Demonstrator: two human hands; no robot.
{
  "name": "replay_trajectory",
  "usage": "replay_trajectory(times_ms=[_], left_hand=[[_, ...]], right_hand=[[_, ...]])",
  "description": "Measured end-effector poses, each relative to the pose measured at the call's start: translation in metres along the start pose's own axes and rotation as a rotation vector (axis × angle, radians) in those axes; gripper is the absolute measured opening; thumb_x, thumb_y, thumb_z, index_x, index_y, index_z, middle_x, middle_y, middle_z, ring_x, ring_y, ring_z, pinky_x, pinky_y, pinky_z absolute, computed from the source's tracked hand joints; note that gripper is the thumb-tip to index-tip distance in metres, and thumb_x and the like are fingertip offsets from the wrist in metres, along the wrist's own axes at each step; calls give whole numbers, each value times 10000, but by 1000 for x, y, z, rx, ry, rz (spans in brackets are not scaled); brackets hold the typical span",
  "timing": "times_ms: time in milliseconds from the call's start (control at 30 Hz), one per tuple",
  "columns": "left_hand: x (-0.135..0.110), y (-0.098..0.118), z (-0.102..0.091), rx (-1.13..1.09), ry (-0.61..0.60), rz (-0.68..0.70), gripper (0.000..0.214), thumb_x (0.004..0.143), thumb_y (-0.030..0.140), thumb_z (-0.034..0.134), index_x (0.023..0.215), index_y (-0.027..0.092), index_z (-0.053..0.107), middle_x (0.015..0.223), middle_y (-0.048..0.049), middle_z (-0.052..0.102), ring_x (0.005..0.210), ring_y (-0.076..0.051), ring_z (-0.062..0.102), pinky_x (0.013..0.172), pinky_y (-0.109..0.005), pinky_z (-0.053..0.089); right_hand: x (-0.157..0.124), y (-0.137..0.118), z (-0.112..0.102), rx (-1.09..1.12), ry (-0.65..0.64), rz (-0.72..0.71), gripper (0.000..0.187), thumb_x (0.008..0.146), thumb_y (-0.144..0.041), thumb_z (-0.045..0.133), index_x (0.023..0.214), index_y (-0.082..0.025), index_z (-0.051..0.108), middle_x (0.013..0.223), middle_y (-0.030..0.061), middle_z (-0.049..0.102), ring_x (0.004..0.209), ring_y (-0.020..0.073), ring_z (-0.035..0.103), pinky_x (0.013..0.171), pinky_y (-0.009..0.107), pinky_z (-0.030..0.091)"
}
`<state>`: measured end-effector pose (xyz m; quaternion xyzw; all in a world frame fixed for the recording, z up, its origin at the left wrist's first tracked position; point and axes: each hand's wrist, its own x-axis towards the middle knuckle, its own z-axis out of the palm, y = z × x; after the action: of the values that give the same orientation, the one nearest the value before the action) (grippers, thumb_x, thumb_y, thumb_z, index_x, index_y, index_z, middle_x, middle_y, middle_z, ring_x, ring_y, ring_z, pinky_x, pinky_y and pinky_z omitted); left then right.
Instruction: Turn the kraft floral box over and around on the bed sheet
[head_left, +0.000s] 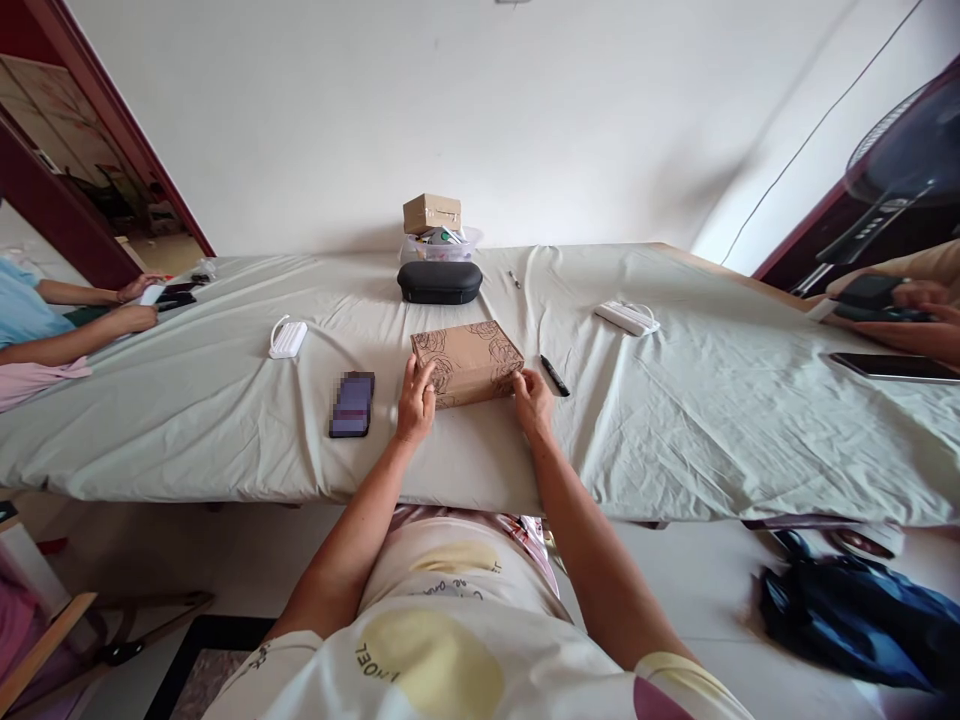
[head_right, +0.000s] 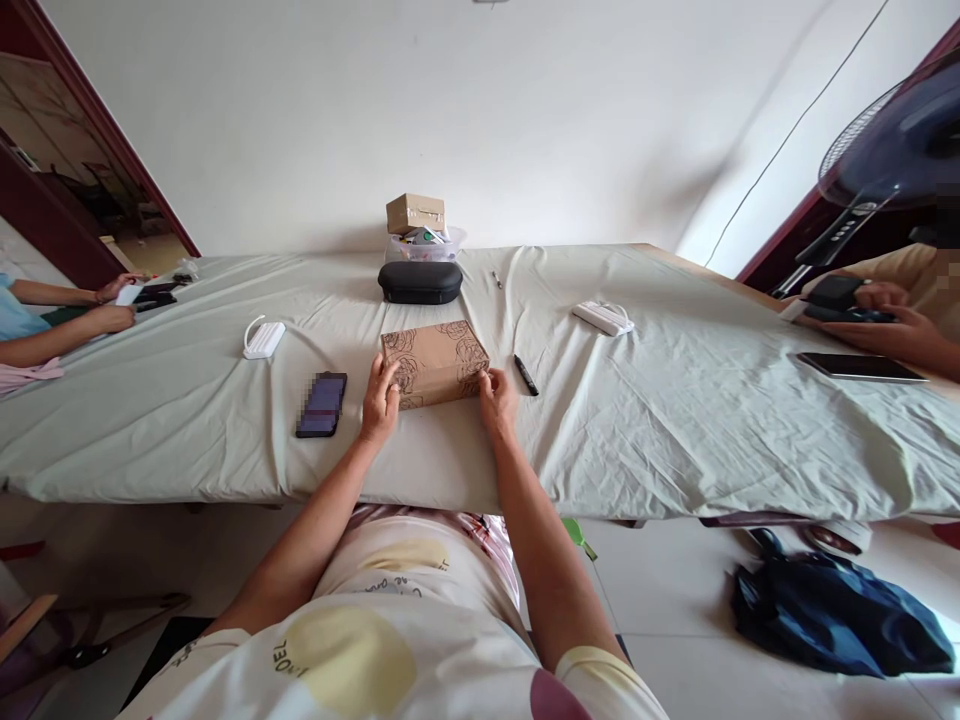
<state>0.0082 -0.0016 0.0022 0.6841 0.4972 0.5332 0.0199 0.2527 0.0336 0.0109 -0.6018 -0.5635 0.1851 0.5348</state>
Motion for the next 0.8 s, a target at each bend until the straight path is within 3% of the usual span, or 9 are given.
replay_trajectory(times_ms=[100,200,333,533,800], left_hand=[[0,-4,5,108,-77,-296,611,969,249,458,1560,155,336,1546,-185,509,1431,-287,510,1178,-446,433],[-1,-4,9,336,-191,-442,509,921,206,552,1412,91,486,1367,-244,638,1340,-334,582,1171,-509,398],[-2,0,6,488,-239,-419,353,944,191,535,1282,94,558,1292,-239,674,1306,-314,597,1173,-512,356],[-1,1,1,505,-272,-411,345,943,253,577,1245,87,580,1222,-218,702,1235,-298,639,1116,-429,401],[-2,-1,0,465,-232,-384,360,911,256,601,1233,97,583,1198,-219,716,1218,-322,652,1086,-457,428]], right_hand=[[-4,-1,4,-179,-148,22,393,890,-408,536,1172,-161,650,1018,120,717,941,275,635,879,418,487],[-13,-8,8,-403,-177,-29,457,858,-298,556,1298,-179,589,1201,147,700,1130,322,598,980,477,437],[-19,-15,8,-543,-207,-7,503,886,-287,549,1377,-180,534,1289,147,677,1228,350,555,1015,486,404],[-17,-12,6,-550,-224,-12,545,889,-303,541,1418,-175,498,1316,150,663,1220,342,560,1001,462,425],[-17,-8,8,-512,-185,-49,515,878,-302,546,1374,-163,538,1224,141,704,1148,331,588,979,469,449]])
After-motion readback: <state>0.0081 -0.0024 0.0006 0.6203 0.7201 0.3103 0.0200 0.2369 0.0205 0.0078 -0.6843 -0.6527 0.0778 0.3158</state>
